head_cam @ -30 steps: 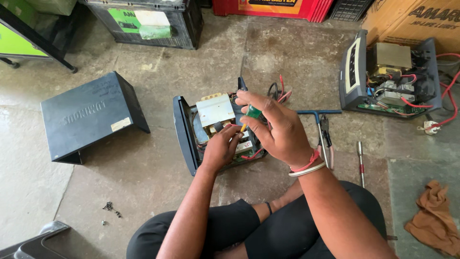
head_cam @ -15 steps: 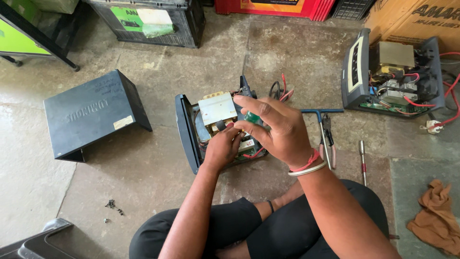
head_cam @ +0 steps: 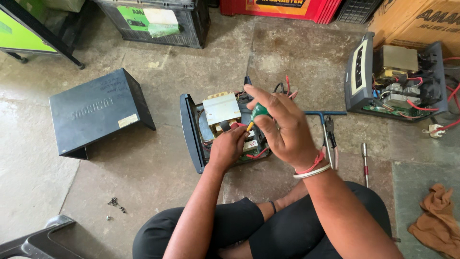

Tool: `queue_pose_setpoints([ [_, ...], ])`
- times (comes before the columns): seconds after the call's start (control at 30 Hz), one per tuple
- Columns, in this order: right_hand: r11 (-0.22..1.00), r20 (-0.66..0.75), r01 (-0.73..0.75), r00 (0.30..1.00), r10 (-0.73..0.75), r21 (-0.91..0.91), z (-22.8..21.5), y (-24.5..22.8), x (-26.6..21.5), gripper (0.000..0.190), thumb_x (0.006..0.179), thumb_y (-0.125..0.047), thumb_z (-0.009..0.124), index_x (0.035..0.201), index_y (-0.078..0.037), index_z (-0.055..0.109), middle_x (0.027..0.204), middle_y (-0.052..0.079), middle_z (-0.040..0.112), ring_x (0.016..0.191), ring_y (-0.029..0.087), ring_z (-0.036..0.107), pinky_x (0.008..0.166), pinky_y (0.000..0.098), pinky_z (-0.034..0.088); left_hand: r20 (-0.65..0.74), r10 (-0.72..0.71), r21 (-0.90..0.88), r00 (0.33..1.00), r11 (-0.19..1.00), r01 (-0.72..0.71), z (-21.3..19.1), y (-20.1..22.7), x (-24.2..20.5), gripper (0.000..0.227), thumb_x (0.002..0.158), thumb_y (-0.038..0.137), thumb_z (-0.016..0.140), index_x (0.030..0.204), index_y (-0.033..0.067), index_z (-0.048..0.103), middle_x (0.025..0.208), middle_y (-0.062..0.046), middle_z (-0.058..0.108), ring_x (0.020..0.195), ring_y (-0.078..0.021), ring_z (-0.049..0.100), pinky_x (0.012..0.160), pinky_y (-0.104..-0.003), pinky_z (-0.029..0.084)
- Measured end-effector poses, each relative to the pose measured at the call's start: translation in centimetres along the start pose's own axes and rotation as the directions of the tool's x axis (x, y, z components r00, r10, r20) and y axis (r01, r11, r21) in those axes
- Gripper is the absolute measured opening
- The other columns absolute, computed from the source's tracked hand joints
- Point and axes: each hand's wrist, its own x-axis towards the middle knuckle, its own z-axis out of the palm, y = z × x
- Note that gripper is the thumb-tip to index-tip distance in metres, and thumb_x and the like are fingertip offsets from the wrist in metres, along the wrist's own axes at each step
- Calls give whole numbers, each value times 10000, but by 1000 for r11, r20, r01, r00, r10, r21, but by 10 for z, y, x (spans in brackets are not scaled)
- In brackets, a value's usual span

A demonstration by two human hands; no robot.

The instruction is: The person sits on the floor and uses a screwdriver to remove screws from the casing of a black electronic device. After opening the casing, the person uses a test screwdriver to probe various internal components and wires.

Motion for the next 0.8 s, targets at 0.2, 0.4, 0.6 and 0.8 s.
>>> queue_pose_setpoints([
  [0.2, 833, -36, -191, 969, 244, 519, 34, 12, 7, 315, 1126, -240, 423, 1180, 19, 594, 1012, 90, 657, 973, 144, 613, 922, 308, 496, 41, 0, -146, 999, 989, 6, 2, -20, 6, 339, 987, 178, 545, 1267, 117, 726, 1057, -167, 768, 1023, -342, 730, 877, -422, 568],
  [0.4, 826, -262, -170, 897, 355, 537, 79, 43, 15, 293, 1129, -238, 417, 965, -30, 542, 794, 9, 526, 721, 90, 476, 703, 283, 415, 3, 159, -886, 987, 458, -71, -70, 43, 43, 718, 1090, 560, 424, 1584, 39, 410, 1488, -97, 575, 1383, -235, 559, 1171, -381, 454],
  [0.6, 919, -416, -130, 862, 290, 373, 98, 58, 31, 329, 1160, -251, 477, 930, -23, 536, 839, 6, 527, 790, 82, 482, 699, 294, 427, 8, 473, -648, 881, 673, -356, -128, 92, 95, 521, 944, 361, 718, 1322, 2, 716, 1549, -176, 606, 1442, -284, 593, 1245, -400, 467],
  [0.8, 947, -484, -163, 828, 284, 277, 104, 58, 24, 308, 1160, -212, 490, 939, -7, 551, 854, 0, 560, 769, 83, 509, 677, 306, 426, 29, 646, -862, 763, 403, -308, -114, 84, 126, 367, 869, 257, 680, 1112, -14, 727, 1137, -137, 737, 1112, -217, 704, 1044, -335, 553],
])
